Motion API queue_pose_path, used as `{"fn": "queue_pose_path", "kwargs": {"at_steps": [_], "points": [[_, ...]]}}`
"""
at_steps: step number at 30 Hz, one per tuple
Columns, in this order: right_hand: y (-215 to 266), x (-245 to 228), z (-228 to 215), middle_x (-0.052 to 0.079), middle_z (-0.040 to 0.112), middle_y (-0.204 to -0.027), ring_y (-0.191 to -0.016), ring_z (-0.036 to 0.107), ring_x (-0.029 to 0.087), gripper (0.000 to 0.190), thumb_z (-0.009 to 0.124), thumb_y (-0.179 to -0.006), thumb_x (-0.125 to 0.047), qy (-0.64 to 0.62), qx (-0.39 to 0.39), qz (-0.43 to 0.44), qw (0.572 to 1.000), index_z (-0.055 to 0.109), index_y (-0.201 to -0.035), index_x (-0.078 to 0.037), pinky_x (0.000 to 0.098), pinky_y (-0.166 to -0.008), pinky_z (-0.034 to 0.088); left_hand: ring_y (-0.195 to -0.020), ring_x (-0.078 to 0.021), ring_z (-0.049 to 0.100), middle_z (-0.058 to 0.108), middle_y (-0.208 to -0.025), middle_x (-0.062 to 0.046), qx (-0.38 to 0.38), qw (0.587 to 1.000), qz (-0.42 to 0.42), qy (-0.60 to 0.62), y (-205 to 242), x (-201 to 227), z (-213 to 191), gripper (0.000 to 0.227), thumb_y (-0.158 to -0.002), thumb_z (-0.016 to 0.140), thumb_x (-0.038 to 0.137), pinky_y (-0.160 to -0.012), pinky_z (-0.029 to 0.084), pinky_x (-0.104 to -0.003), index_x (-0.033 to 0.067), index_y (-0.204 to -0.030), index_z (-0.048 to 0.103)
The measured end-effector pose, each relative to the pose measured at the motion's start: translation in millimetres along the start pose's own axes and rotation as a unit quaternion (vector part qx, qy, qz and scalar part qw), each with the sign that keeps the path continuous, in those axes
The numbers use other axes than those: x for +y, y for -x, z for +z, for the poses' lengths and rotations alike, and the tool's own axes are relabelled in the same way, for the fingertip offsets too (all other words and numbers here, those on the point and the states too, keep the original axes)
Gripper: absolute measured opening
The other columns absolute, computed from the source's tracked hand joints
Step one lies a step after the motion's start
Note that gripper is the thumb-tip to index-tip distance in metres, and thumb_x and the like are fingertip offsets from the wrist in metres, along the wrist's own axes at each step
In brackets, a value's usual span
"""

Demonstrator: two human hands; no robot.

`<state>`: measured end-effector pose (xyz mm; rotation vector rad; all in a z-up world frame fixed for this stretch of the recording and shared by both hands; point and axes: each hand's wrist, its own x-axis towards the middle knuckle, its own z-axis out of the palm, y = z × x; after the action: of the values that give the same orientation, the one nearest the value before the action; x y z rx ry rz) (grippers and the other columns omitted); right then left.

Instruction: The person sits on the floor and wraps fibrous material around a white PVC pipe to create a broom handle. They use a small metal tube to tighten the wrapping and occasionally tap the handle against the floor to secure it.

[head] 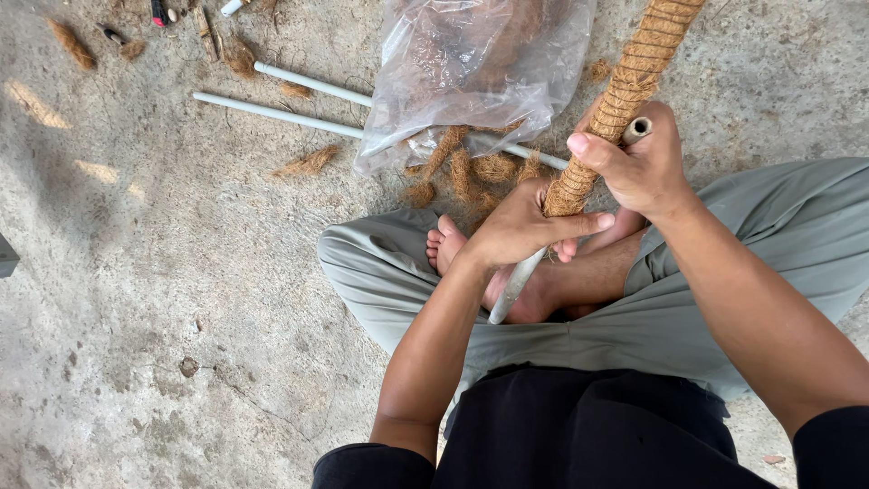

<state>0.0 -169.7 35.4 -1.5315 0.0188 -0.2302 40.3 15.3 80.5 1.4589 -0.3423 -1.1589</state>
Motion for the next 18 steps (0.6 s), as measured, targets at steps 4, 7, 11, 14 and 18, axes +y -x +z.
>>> {"fn": "queue_pose_path", "kwargs": {"at_steps": [4, 7, 11, 14, 18], "points": [[-1, -1, -8, 0.000, 0.063, -0.079, -0.067, 0.054, 0.006, 0.024, 0.072, -0.100, -0.025, -0.028, -0.020, 0.010, 0.999, 0.068, -0.100, -0.001, 0.0223, -0.060, 0.042, -0.056, -0.0176, 0.071, 0.069, -0.062, -0.007, 0.178, 0.969, 0.031, -0.166, 3, 9, 20, 0.031, -0.086, 0.077, 0.037, -0.058, 0.057, -0.034, 0.0078, -0.096, 0.072], [1, -8, -9, -0.001, 0.063, -0.084, -0.066, 0.052, 0.005, 0.036, 0.075, -0.092, -0.027, -0.022, -0.051, -0.001, 0.998, 0.068, -0.116, -0.002, 0.0214, -0.058, 0.040, -0.064, -0.0301, 0.074, 0.072, -0.070, -0.013, 0.322, 0.888, 0.062, -0.323, 0, 12, 31, 0.033, -0.083, 0.076, 0.038, -0.064, 0.058, -0.043, 0.0090, -0.098, 0.071], [3, -15, -17, 0.000, 0.070, -0.097, -0.083, 0.060, 0.006, 0.046, 0.082, -0.082, -0.017, -0.020, -0.107, 0.028, 0.994, 0.065, -0.122, -0.002, 0.0224, -0.074, 0.047, -0.071, -0.0370, 0.074, 0.073, -0.075, -0.017, 0.372, 0.854, 0.039, -0.362, -7, 13, 37, 0.031, -0.081, 0.074, 0.035, -0.066, 0.057, -0.049, 0.0118, -0.101, 0.072], [10, -7, -28, 0.000, 0.070, -0.096, -0.088, 0.064, 0.007, 0.041, 0.085, -0.083, -0.009, -0.008, -0.107, 0.055, 0.993, 0.066, -0.119, -0.002, 0.0240, -0.081, 0.053, -0.075, -0.0369, 0.074, 0.074, -0.079, -0.017, 0.360, 0.854, 0.051, -0.372, -6, 9, 38, 0.035, -0.082, 0.074, 0.038, -0.068, 0.057, -0.049, 0.0098, -0.103, 0.070], [18, 16, -37, 0.001, 0.069, -0.095, -0.086, 0.063, 0.007, 0.036, 0.084, -0.086, -0.006, -0.051, -0.086, 0.082, 0.992, 0.066, -0.117, -0.003, 0.0249, -0.082, 0.052, -0.082, -0.0333, 0.076, 0.076, -0.090, -0.016, 0.296, 0.895, 0.118, -0.313, 3, 6, 29, 0.046, -0.083, 0.076, 0.041, -0.074, 0.060, -0.043, 0.0089, -0.115, 0.070]]}}
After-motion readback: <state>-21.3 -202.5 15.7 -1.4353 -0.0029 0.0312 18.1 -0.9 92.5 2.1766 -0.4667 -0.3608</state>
